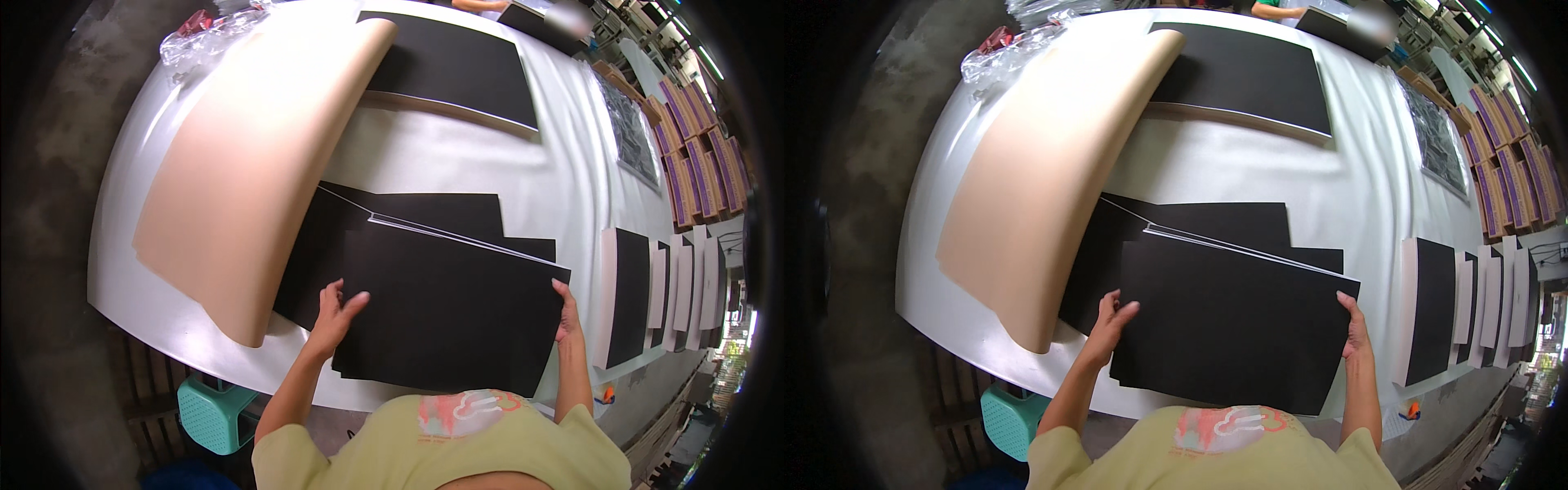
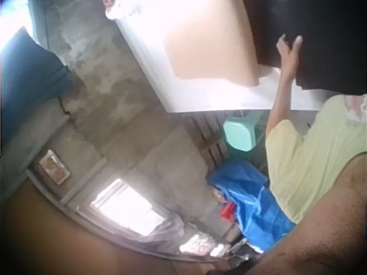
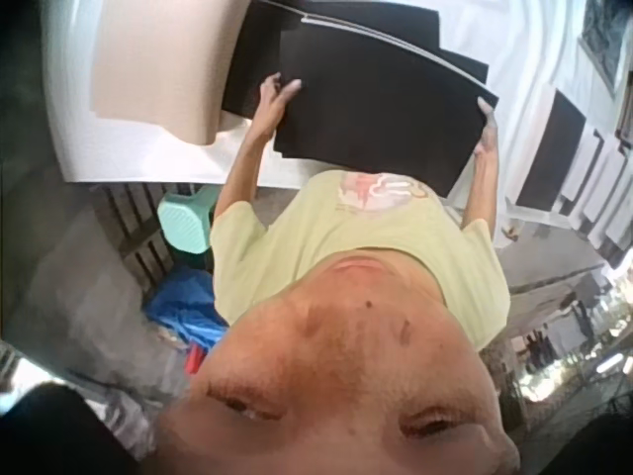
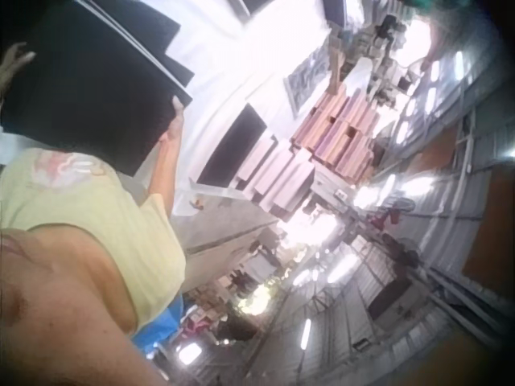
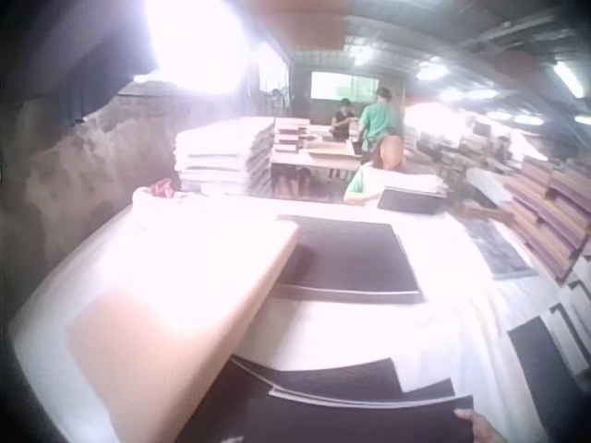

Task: The person organizes stacks of large black paper boards by flipping through a stack, lifting a section to place it on another stack, and then carrying a single board to a different stack across the workshop.

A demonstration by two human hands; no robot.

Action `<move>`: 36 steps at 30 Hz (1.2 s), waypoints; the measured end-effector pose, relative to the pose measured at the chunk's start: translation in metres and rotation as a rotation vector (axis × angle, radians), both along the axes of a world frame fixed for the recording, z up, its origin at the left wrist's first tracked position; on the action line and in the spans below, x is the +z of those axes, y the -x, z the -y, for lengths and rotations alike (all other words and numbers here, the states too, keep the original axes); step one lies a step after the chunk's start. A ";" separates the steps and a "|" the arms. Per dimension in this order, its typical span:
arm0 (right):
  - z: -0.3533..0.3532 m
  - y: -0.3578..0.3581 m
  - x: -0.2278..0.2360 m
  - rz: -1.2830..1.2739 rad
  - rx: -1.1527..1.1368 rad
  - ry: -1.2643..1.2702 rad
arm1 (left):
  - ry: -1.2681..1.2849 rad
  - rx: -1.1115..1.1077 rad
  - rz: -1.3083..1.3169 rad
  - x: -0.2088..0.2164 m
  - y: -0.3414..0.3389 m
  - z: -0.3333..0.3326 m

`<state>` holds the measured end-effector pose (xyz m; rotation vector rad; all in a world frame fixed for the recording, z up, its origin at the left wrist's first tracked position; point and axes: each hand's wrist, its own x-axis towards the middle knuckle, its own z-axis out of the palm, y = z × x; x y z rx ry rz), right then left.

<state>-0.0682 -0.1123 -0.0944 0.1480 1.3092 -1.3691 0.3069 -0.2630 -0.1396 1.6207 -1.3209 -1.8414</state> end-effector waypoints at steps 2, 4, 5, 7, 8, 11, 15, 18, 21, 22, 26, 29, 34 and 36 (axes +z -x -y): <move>-0.010 -0.001 0.006 0.027 -0.029 0.069 | 0.089 -0.100 0.042 -0.008 0.008 0.004; -0.007 -0.002 0.011 -0.209 0.085 0.056 | -0.073 -0.054 -0.239 -0.001 0.002 0.009; -0.003 -0.007 0.012 -0.316 0.142 0.050 | -0.167 0.020 -0.406 -0.004 -0.007 0.010; 0.002 -0.025 0.037 -0.439 0.087 0.113 | -0.154 0.079 -0.602 -0.011 -0.021 0.005; 0.005 -0.033 0.054 -0.501 0.066 0.154 | -0.138 0.114 -0.702 -0.009 -0.027 0.003; 0.000 -0.042 0.100 -0.623 0.061 0.275 | 0.097 0.239 -0.498 0.029 -0.026 -0.005; -0.023 -0.039 0.098 -0.682 -0.073 0.486 | 0.704 0.245 -0.218 0.039 -0.058 -0.001; -0.051 -0.029 0.036 -0.664 -0.211 0.533 | 1.152 0.133 -0.174 0.049 -0.065 0.011; -0.057 -0.032 -0.017 -0.794 -0.216 0.683 | 1.204 0.297 -0.208 0.013 -0.064 0.018; -0.054 -0.038 -0.024 -0.814 -0.183 0.665 | 1.179 0.369 -0.202 0.011 -0.062 0.016; -0.063 -0.040 -0.033 -0.817 -0.047 0.496 | 0.852 0.096 -0.350 0.009 -0.069 -0.002; -0.049 -0.028 -0.016 -0.976 0.107 1.001 | 0.771 0.009 -0.493 -0.043 -0.110 0.017; -0.042 -0.034 0.015 -1.024 0.088 0.971 | 0.396 0.274 -0.960 0.002 -0.050 0.027; -0.042 -0.038 0.021 -0.864 0.080 0.964 | 0.268 0.579 -0.918 0.036 -0.010 0.007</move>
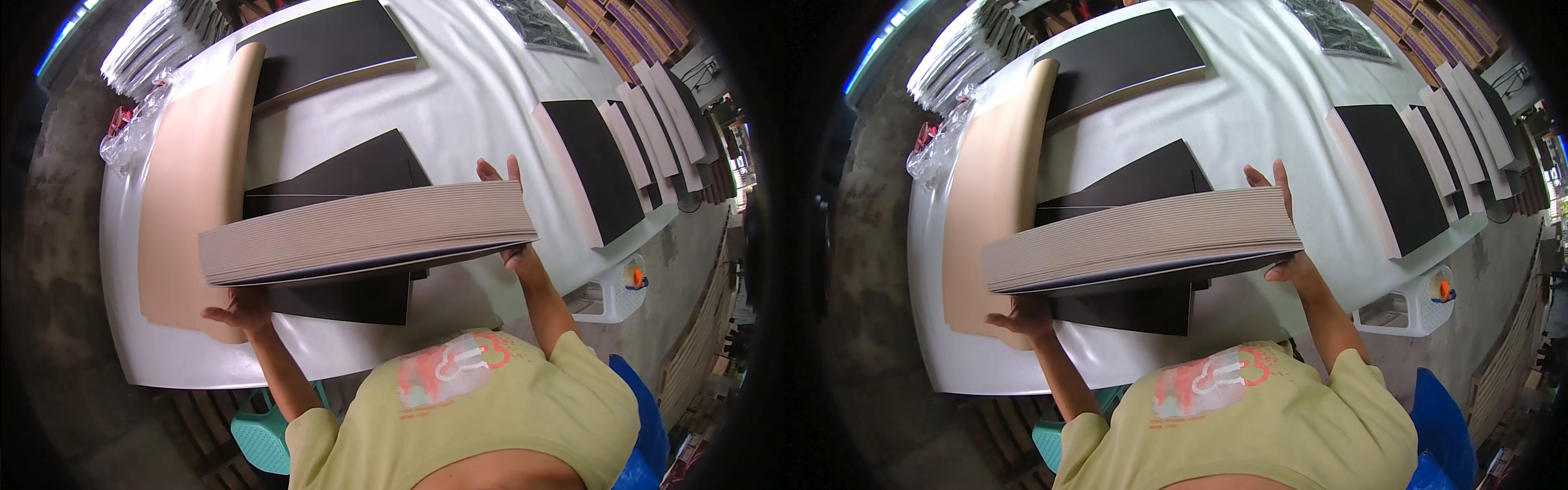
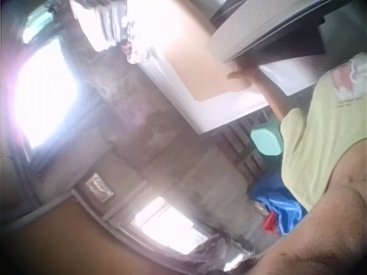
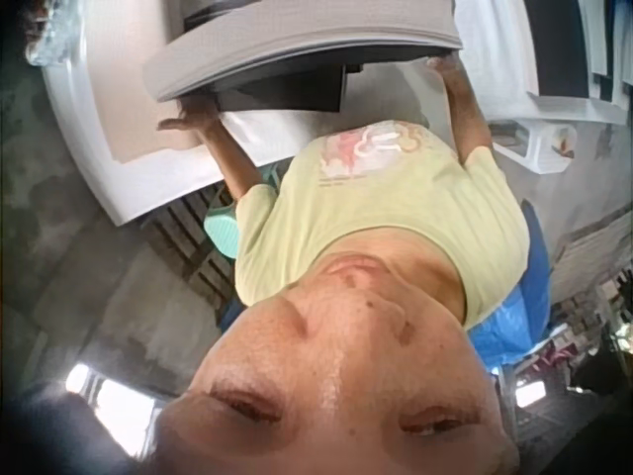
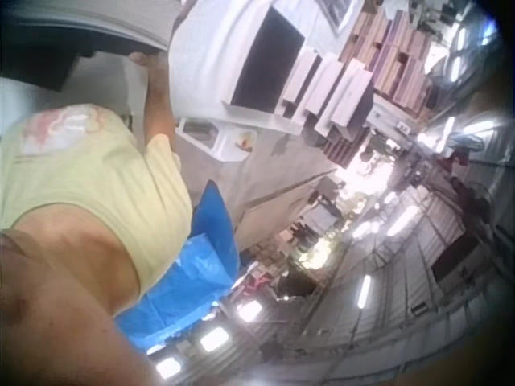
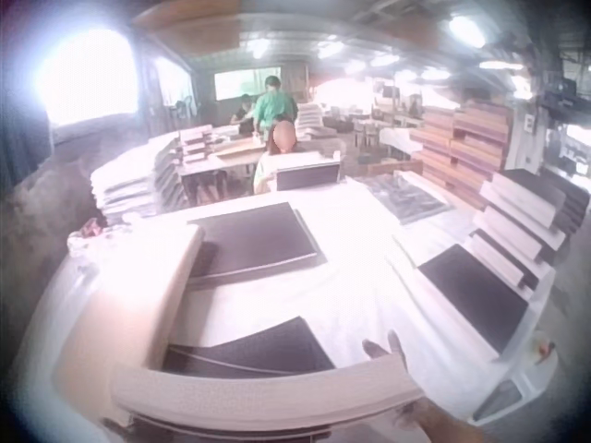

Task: The person organizes stacks of large black paper boards by flipping through a stack, lifting a section to place it on another stack, and then carrying a single board to a different stack across the workshop.

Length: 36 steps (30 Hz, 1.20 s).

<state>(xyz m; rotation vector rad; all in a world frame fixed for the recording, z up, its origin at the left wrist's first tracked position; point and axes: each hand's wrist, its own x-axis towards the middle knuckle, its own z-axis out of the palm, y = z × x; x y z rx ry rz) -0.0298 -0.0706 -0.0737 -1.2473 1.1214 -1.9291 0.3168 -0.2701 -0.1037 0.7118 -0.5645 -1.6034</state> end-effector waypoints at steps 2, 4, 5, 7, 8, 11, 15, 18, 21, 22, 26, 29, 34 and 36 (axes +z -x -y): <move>-0.004 -0.005 0.010 0.133 0.095 -0.089 | 0.323 -0.325 -0.321 -0.017 -0.016 0.010; -0.015 0.003 0.012 -0.053 0.015 -0.245 | 0.112 0.129 0.259 -0.004 -0.008 0.000; -0.019 0.007 0.011 -0.148 -0.025 -0.322 | 0.379 0.334 0.558 0.011 -0.001 -0.008; -0.027 0.012 0.014 -0.283 -0.010 -0.360 | 0.927 0.728 1.130 0.067 0.027 -0.032; -0.031 0.013 0.015 -0.348 0.011 -0.382 | 0.876 0.616 1.108 0.087 0.049 -0.061; -0.029 0.018 0.024 -0.178 0.188 -0.323 | 1.098 0.126 1.401 0.115 0.112 -0.126; -0.022 0.049 0.049 0.198 0.534 -0.360 | 1.212 -0.112 1.760 0.115 0.164 -0.138; 0.004 0.074 0.090 -0.024 0.687 -0.581 | 1.193 -0.144 1.772 0.118 0.164 -0.139; 0.031 0.086 0.111 -0.184 0.768 -0.856 | 1.188 -0.192 1.788 0.122 0.166 -0.140; 0.039 0.087 0.114 -0.245 0.821 -0.930 | 1.180 -0.199 1.806 0.126 0.166 -0.141; 0.056 0.097 0.121 -0.410 0.919 -1.058 | 1.162 -0.227 1.817 0.124 0.166 -0.141; 0.061 0.101 0.119 -0.389 0.967 -1.051 | 1.152 -0.238 1.828 0.126 0.165 -0.141; 0.067 0.106 0.117 -0.337 0.985 -1.057 | 1.108 -0.269 1.815 0.125 0.166 -0.140; 0.070 0.108 0.116 -0.334 0.997 -1.042 | 1.107 -0.268 1.819 0.124 0.165 -0.140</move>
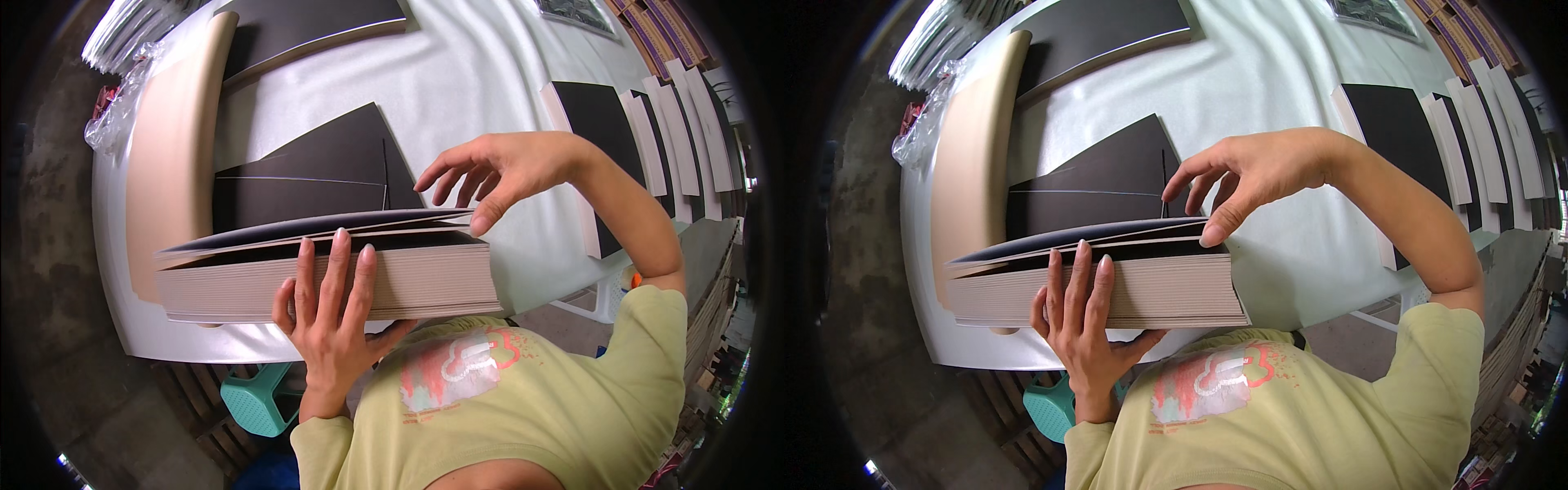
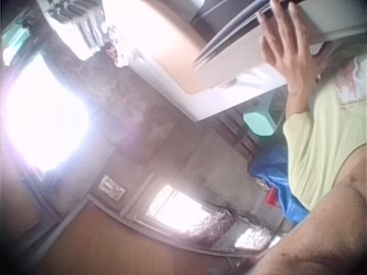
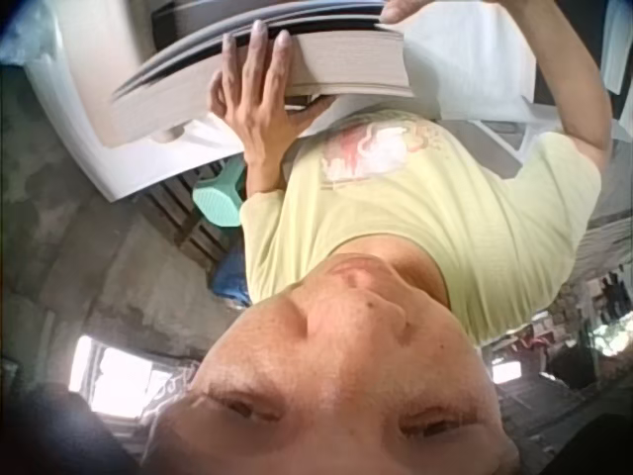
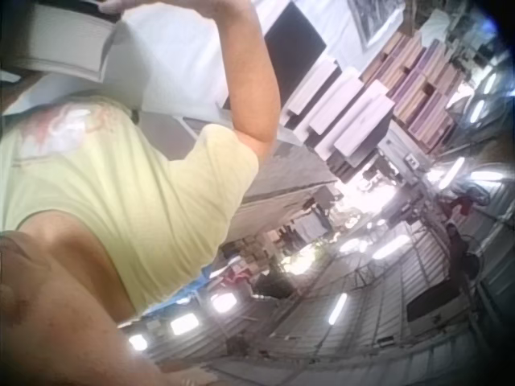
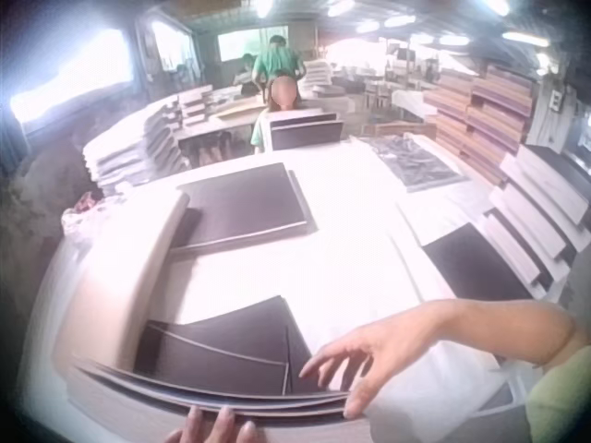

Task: The person organizes stacks of large black paper boards by flipping through a stack, lifting a section to place it on another stack, and then carrying a single board to a different stack across the workshop.

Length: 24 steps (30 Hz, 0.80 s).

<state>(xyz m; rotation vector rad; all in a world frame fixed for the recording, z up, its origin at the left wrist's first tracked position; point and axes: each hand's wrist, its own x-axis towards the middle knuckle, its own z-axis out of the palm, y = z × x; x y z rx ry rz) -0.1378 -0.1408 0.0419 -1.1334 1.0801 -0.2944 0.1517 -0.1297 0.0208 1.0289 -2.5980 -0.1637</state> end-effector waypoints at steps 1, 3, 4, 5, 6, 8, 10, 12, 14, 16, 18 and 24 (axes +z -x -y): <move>0.002 0.001 -0.001 0.008 0.004 0.004 | -0.004 -0.001 0.001 0.000 -0.001 0.000; 0.003 0.003 0.001 0.000 -0.004 -0.019 | 0.005 -0.009 0.011 0.000 -0.001 0.000; 0.005 0.003 0.002 -0.002 -0.005 -0.032 | 0.010 -0.007 0.010 0.000 -0.001 0.001; 0.004 0.001 0.005 0.017 -0.036 0.043 | 0.015 -0.006 0.009 -0.001 -0.001 0.001; 0.003 -0.002 0.007 0.036 -0.068 0.119 | 0.021 -0.005 0.008 -0.002 -0.001 0.001; 0.001 -0.004 0.012 -0.055 -0.035 0.324 | 0.021 -0.012 0.007 -0.002 -0.002 0.002; -0.002 -0.003 0.014 -0.268 0.096 0.577 | 0.022 -0.016 0.006 -0.002 -0.002 0.003; -0.007 -0.006 0.008 -0.290 0.059 0.780 | 0.024 -0.017 0.007 -0.002 -0.001 0.003; -0.010 -0.010 0.010 -0.356 0.026 0.798 | 0.031 -0.017 0.007 -0.001 -0.002 0.003; -0.016 -0.017 0.018 -0.388 0.023 0.799 | 0.032 -0.027 0.012 0.000 -0.003 0.004; -0.017 -0.018 0.020 -0.411 0.039 0.798 | 0.025 -0.045 0.022 0.001 -0.002 0.005; -0.017 -0.012 0.014 -0.334 0.062 0.728 | 0.022 -0.041 0.002 -0.001 -0.003 0.003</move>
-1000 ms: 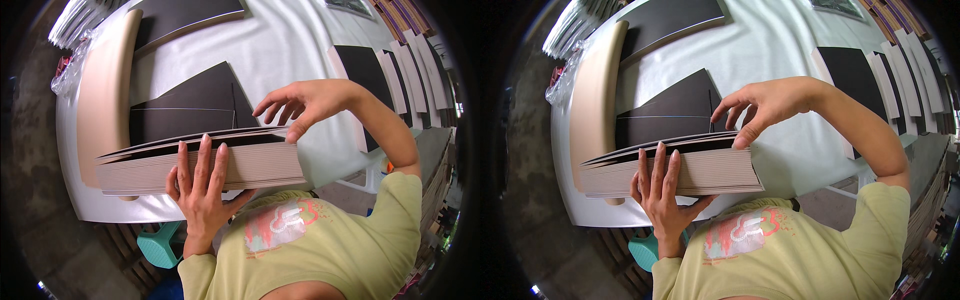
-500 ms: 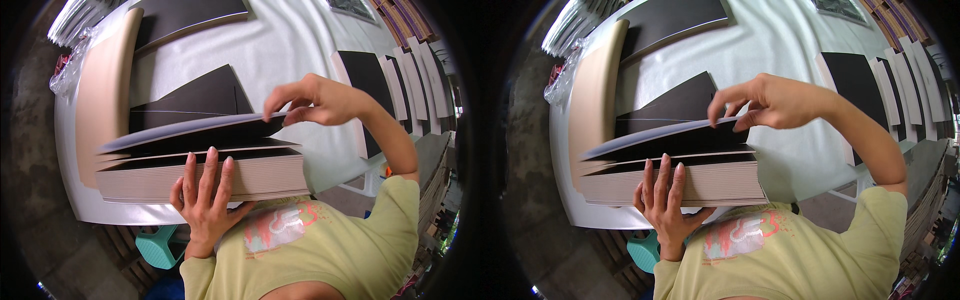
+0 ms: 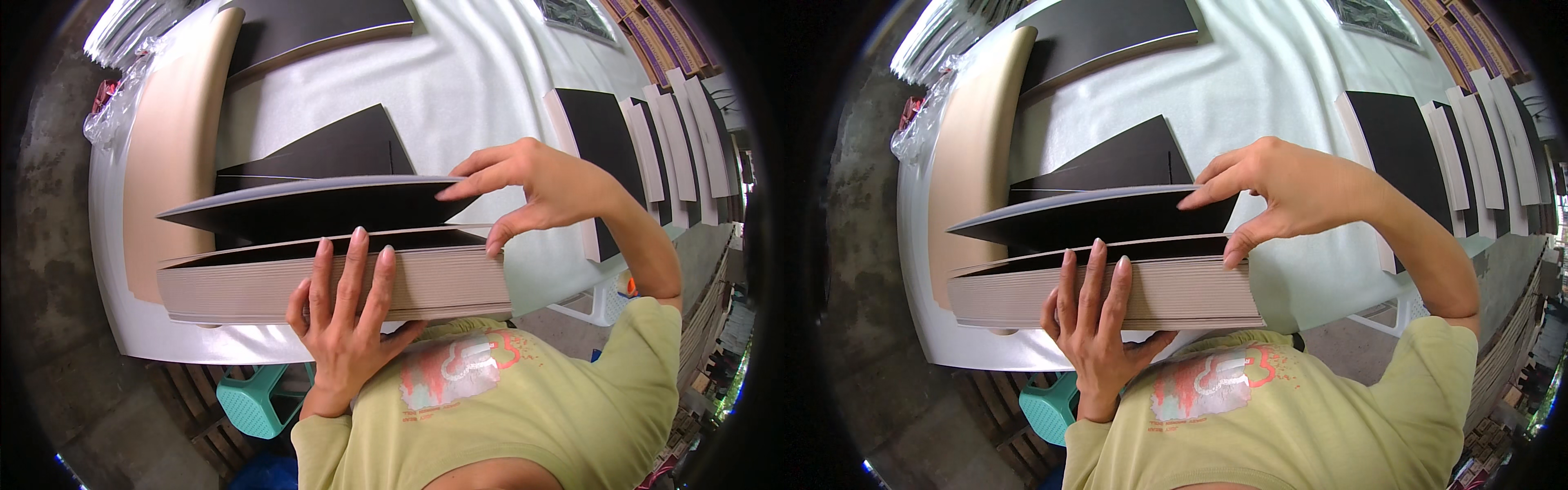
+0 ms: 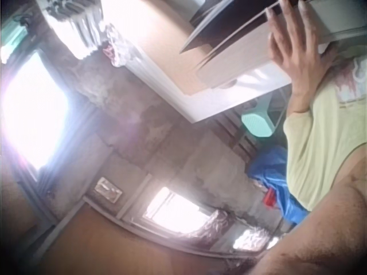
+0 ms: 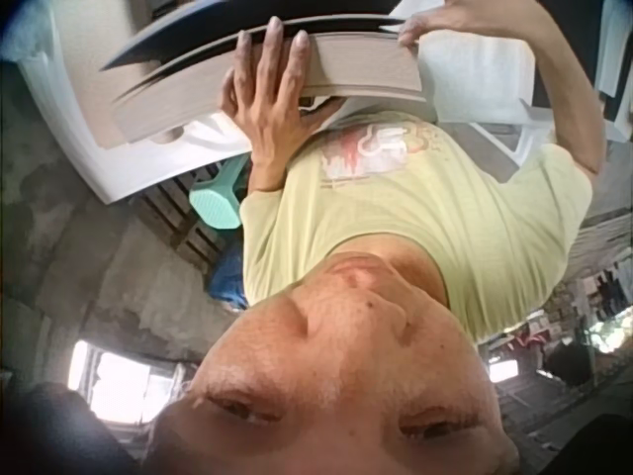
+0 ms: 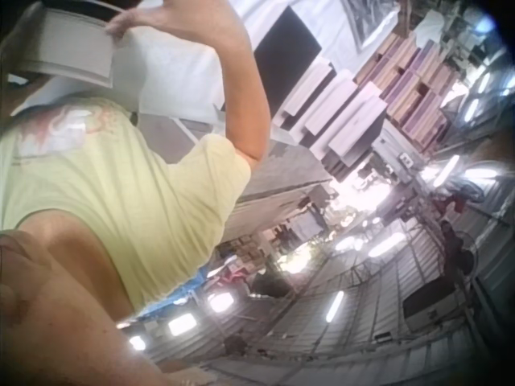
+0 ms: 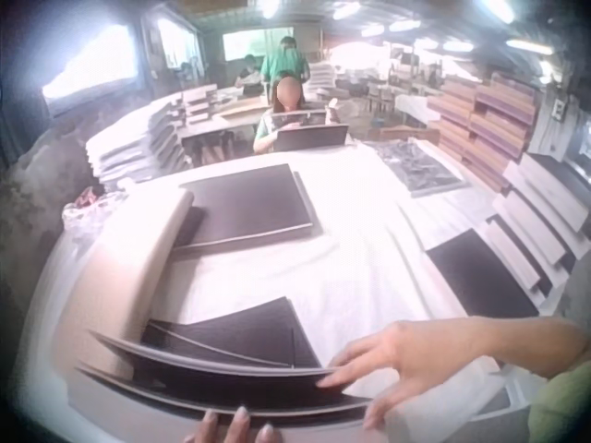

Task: The person organizes stacks of large black paper boards by flipping through a stack, lifting a section to place it on another stack, and then carrying a single board to a different stack across the workshop.

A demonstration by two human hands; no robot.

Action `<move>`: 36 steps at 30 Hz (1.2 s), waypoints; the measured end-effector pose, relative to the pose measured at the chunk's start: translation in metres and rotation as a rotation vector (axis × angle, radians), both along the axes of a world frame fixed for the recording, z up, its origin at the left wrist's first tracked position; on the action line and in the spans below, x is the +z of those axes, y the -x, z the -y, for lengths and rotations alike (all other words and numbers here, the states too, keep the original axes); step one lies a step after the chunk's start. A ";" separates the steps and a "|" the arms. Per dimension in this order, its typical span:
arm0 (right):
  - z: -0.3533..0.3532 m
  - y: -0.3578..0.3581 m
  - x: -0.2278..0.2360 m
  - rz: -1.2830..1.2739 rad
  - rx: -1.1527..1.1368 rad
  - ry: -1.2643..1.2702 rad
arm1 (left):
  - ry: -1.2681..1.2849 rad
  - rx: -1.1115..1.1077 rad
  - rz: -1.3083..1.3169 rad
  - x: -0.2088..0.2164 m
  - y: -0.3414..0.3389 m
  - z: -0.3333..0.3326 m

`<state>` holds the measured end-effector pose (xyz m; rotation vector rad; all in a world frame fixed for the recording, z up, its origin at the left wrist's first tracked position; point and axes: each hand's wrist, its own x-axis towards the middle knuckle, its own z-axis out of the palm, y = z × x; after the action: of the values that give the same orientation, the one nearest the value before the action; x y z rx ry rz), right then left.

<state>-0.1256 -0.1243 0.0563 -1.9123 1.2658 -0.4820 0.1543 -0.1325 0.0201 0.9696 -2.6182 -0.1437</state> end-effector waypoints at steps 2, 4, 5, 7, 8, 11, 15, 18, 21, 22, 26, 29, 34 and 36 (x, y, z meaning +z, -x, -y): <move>0.000 0.001 0.000 0.026 -0.018 -0.062 | -0.007 -0.002 0.006 0.000 -0.001 0.000; 0.001 0.002 0.000 0.041 -0.023 -0.105 | -0.013 -0.002 0.013 0.000 -0.002 0.000; 0.002 0.003 -0.001 0.042 -0.019 -0.118 | -0.015 -0.002 0.017 0.000 -0.002 0.000; 0.002 0.002 -0.003 0.082 -0.032 -0.155 | -0.014 0.005 0.016 0.000 -0.002 -0.001; 0.002 0.001 -0.005 0.121 -0.048 -0.178 | -0.012 0.011 0.011 0.000 -0.002 -0.001; 0.000 -0.005 -0.001 0.127 -0.059 -0.049 | 0.008 0.034 -0.035 -0.003 -0.003 -0.004; -0.001 -0.004 0.003 -0.069 -0.073 0.001 | -0.011 0.006 0.026 0.000 -0.005 -0.005; 0.000 -0.004 0.008 -0.025 -0.093 -0.096 | -0.020 0.004 0.034 0.003 -0.004 -0.004; 0.001 -0.006 0.017 -0.012 -0.067 -0.153 | -0.029 0.013 0.048 0.004 -0.005 -0.004; 0.001 -0.004 0.016 -0.019 -0.061 -0.139 | -0.032 0.018 0.053 0.004 -0.005 -0.004; 0.002 0.000 0.008 -0.015 -0.059 -0.086 | -0.054 0.033 0.053 0.003 -0.006 -0.005; 0.004 0.004 -0.002 0.250 0.011 -0.098 | -0.055 0.065 -0.018 -0.003 -0.008 -0.009; -0.001 0.000 0.002 -0.049 -0.029 -0.076 | -0.052 0.031 0.086 -0.004 -0.012 -0.009; -0.003 -0.003 0.005 -0.065 -0.088 -0.070 | -0.050 0.034 0.094 -0.001 -0.011 -0.009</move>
<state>-0.1223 -0.1213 0.0618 -1.8325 1.3960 -0.4179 0.1654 -0.1238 0.0189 1.0616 -2.6933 -0.1589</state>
